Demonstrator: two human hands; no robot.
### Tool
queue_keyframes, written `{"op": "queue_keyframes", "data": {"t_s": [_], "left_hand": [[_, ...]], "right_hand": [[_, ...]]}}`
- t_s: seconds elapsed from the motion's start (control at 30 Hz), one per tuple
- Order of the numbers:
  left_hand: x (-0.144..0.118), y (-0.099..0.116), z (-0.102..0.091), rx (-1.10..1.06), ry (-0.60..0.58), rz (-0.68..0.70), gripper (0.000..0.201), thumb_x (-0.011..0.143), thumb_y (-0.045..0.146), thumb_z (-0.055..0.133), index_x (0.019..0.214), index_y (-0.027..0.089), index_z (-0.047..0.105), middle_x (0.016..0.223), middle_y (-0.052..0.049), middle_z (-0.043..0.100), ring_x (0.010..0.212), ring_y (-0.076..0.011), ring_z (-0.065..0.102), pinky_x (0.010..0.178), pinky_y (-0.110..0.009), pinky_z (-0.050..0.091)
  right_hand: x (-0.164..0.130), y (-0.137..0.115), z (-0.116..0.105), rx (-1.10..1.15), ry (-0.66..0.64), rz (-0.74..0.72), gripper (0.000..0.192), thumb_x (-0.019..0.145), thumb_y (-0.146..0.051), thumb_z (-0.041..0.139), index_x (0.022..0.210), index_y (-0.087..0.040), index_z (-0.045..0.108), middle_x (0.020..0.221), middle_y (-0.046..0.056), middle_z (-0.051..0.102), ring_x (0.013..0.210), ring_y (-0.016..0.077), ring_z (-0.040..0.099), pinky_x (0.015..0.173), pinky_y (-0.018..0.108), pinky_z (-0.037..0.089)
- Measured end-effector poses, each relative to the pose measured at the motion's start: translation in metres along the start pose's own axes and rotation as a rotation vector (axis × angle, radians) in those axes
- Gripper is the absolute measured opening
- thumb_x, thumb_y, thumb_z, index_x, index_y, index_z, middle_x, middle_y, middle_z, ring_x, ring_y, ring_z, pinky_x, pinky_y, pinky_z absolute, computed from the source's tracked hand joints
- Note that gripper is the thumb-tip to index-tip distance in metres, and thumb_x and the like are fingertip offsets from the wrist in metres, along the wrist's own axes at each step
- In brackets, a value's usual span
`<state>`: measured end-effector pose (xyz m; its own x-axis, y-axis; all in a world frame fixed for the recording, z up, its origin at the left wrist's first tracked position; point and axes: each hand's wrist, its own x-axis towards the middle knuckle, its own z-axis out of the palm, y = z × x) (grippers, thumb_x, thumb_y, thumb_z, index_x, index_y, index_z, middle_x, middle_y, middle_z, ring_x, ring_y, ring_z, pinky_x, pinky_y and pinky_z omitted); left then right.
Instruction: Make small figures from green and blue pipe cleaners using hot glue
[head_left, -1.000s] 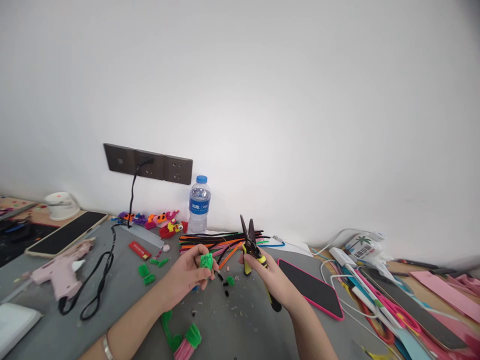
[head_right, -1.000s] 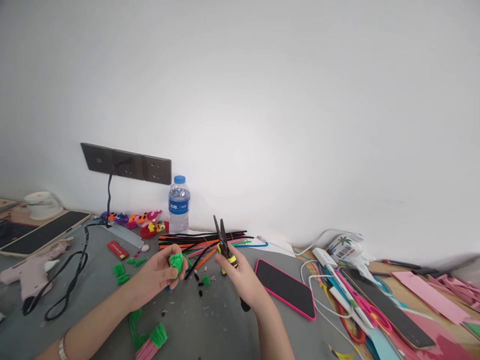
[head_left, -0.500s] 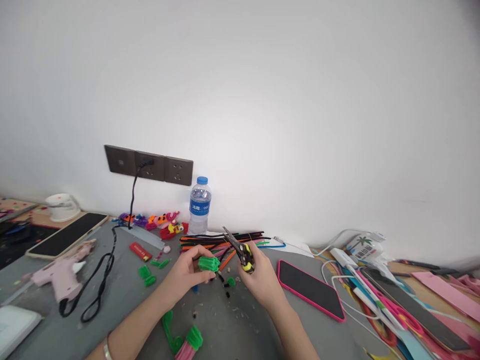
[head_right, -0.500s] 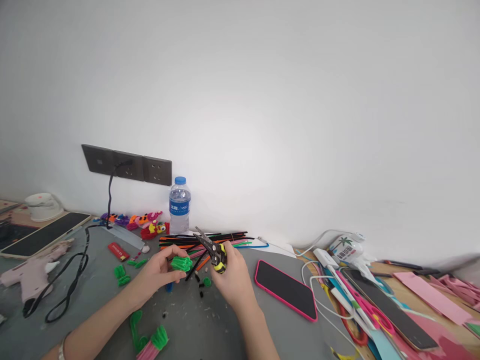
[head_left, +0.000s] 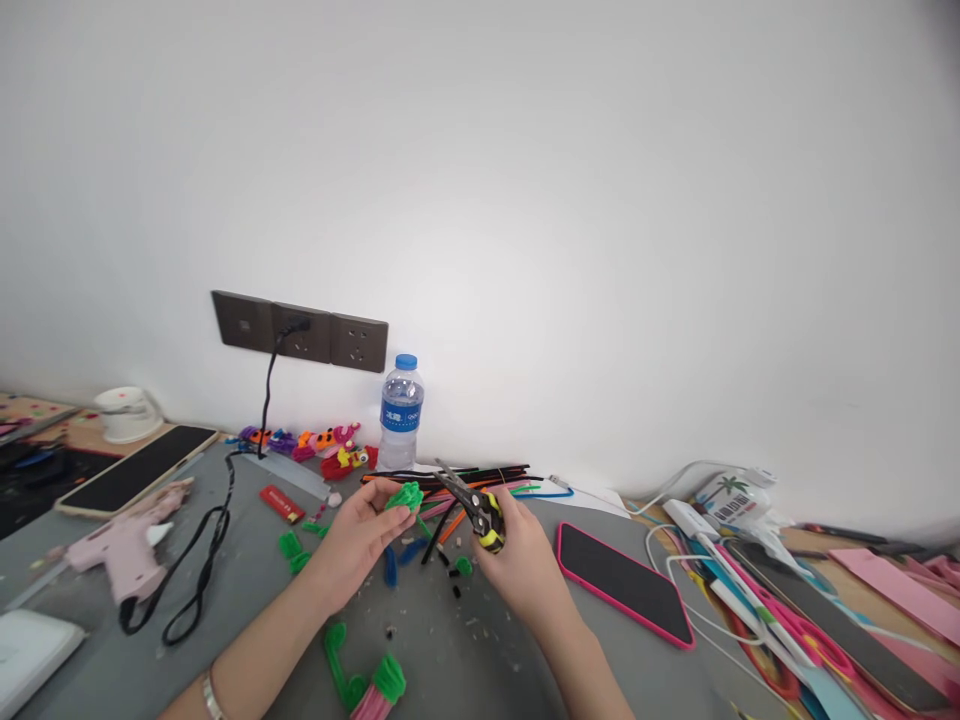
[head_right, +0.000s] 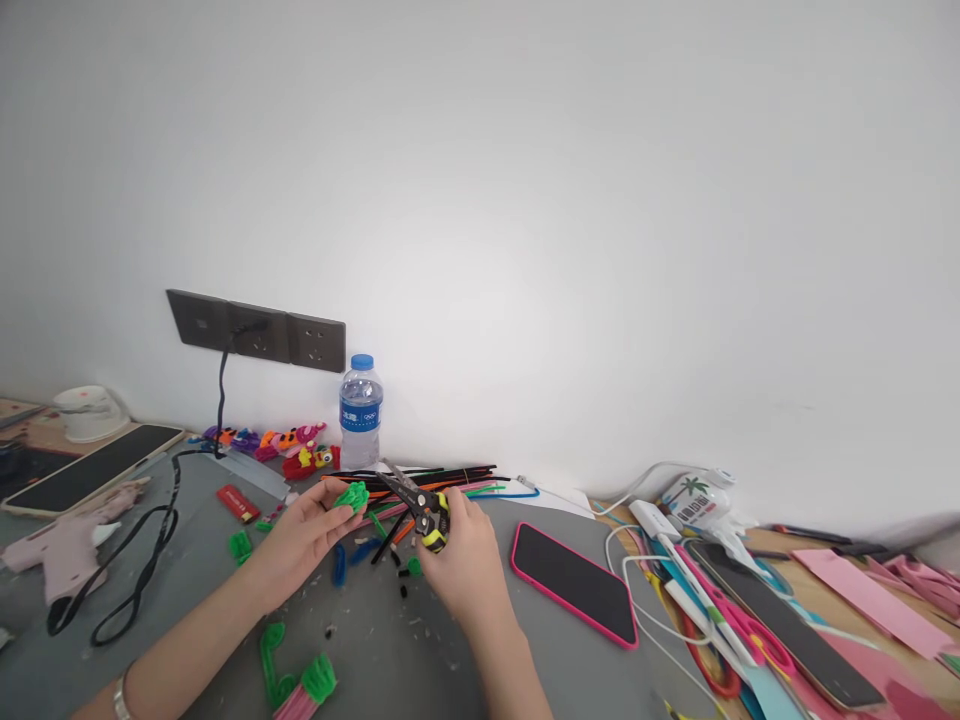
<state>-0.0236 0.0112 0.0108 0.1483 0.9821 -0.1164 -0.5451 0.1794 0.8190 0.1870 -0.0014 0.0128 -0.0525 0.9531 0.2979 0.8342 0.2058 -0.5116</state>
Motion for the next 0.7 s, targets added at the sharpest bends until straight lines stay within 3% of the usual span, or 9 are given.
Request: {"op": "queue_keyframes", "data": {"t_s": [0.4, 0.7], "left_hand": [[0.001, -0.002, 0.002, 0.047, 0.058, 0.105, 0.032, 0.057, 0.02, 0.089, 0.072, 0.018, 0.061, 0.076, 0.003, 0.059, 0.076, -0.0137, 0.058, 0.076, -0.027, 0.052], [0.005, -0.009, -0.008, 0.24, 0.062, 0.213, 0.028, 0.062, 0.025, 0.084, 0.075, 0.019, 0.06, 0.073, 0.004, 0.05, 0.072, -0.0119, 0.05, 0.064, -0.021, 0.048]], "right_hand": [[-0.008, -0.015, 0.008, -0.021, -0.114, -0.007, 0.018, 0.075, -0.021, 0.054, 0.092, -0.021, 0.051, 0.085, 0.006, 0.064, 0.077, 0.0241, 0.059, 0.063, 0.027, 0.037], [-0.008, -0.02, 0.006, -0.045, -0.171, 0.006, 0.02, 0.074, -0.02, 0.054, 0.094, -0.02, 0.05, 0.088, 0.008, 0.064, 0.081, 0.0252, 0.057, 0.066, 0.028, 0.036]]}}
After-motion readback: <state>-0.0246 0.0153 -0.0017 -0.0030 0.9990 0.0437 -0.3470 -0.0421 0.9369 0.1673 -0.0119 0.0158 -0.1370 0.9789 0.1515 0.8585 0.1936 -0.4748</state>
